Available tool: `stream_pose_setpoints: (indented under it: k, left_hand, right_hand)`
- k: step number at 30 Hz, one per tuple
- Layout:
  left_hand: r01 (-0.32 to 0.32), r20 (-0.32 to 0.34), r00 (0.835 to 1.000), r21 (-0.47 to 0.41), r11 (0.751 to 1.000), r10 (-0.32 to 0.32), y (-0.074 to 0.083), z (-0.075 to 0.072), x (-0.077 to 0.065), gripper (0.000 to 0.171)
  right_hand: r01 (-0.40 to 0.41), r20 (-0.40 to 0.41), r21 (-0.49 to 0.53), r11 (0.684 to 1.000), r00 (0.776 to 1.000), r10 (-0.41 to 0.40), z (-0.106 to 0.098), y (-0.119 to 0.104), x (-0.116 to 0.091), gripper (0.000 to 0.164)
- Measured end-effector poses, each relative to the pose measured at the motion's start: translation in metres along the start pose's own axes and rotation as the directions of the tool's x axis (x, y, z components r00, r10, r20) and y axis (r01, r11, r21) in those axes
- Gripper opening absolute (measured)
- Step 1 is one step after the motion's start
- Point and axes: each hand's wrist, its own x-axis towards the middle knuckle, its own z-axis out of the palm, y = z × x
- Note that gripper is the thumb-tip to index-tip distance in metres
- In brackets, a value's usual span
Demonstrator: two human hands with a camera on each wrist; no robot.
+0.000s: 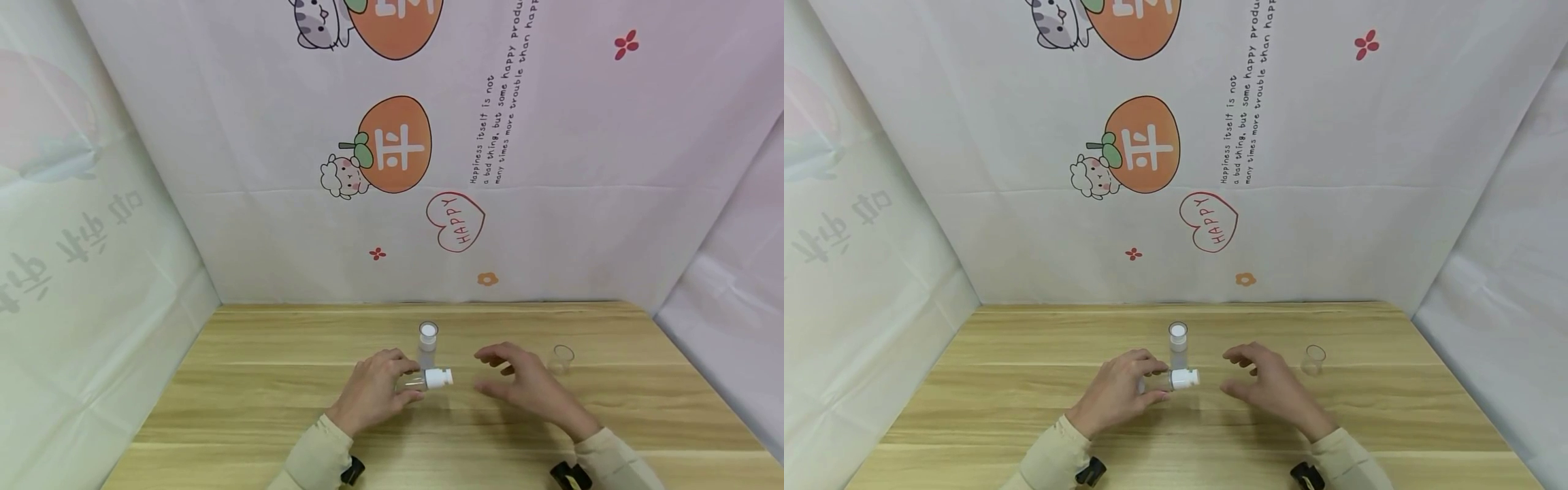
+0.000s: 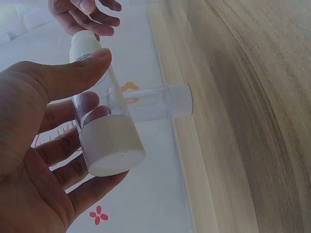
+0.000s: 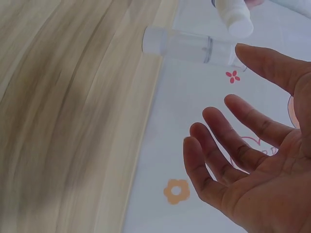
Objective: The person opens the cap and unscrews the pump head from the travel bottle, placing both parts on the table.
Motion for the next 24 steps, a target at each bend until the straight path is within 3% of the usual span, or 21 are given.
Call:
stream_pose_setpoints:
  k: [12, 24]
  left_hand:
    - [0.001, 0.007, 1.0, -0.003, 1.0, -0.001, 0.0, 0.002, 0.001, 0.035]
    - [-0.002, 0.011, 1.0, -0.014, 1.0, 0.002, 0.002, 0.004, 0.001, 0.035]
  right_hand:
    - [0.007, -0.021, 0.069, 0.998, 1.0, -0.005, 0.008, -0.01, 0.002, 0.042]
    - [0.033, 0.031, 0.132, 0.991, 0.999, -0.037, 0.018, -0.016, 0.006, 0.041]
